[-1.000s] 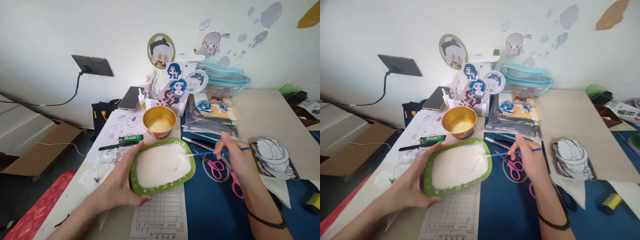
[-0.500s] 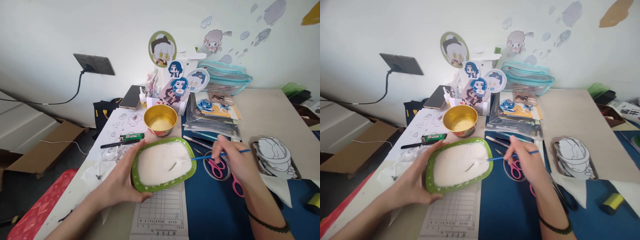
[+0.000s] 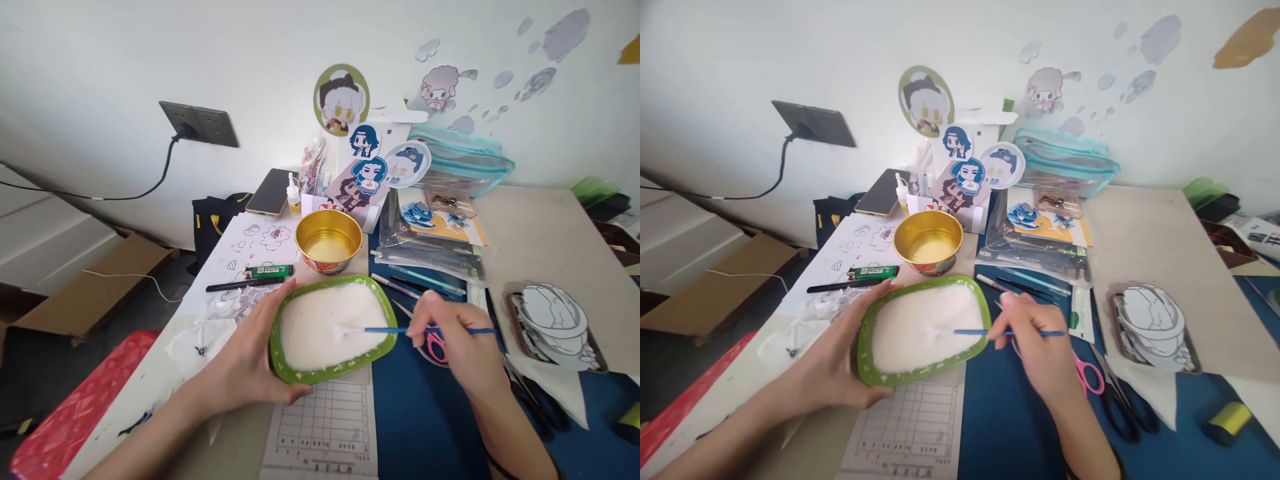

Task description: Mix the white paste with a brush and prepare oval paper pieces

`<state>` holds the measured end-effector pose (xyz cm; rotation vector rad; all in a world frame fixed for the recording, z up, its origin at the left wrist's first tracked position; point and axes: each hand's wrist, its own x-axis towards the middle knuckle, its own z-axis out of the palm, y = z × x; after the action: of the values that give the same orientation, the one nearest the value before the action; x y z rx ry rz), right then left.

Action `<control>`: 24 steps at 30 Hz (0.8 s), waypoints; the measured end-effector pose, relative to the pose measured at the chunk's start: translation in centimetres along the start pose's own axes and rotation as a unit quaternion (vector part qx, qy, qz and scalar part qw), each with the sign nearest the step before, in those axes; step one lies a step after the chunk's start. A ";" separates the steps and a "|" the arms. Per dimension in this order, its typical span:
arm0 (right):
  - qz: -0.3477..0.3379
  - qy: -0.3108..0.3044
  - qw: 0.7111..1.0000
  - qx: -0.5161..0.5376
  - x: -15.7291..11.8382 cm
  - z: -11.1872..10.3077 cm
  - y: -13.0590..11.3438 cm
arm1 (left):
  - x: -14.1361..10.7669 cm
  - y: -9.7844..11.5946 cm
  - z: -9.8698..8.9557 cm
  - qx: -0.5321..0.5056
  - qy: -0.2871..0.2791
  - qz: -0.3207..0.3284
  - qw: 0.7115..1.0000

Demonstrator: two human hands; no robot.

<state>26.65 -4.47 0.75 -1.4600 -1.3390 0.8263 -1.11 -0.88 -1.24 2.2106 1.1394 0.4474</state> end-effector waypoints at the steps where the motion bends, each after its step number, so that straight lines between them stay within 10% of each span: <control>1: 0.015 0.047 0.999 0.000 0.1 -0.2 0.1 | 0.0 0.0 0.0 0.000 -0.003 0.000 1.000; 11: 0.045 0.084 0.995 -0.024 0.6 -1.3 0.4 | 0.0 -0.2 0.3 -0.007 0.008 0.005 1.000; 21: -0.086 -0.139 0.987 -0.003 -0.1 1.6 -1.2 | 0.1 -0.1 0.3 -0.003 0.035 0.019 0.999; 24: -0.081 -0.063 0.994 -0.034 0.1 1.4 -0.9 | 0.0 -0.2 0.3 -0.001 0.034 0.024 0.999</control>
<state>25.12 -4.14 1.15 -1.3483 -1.5710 0.7842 -1.03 -0.87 -1.55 2.2399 1.1218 0.5476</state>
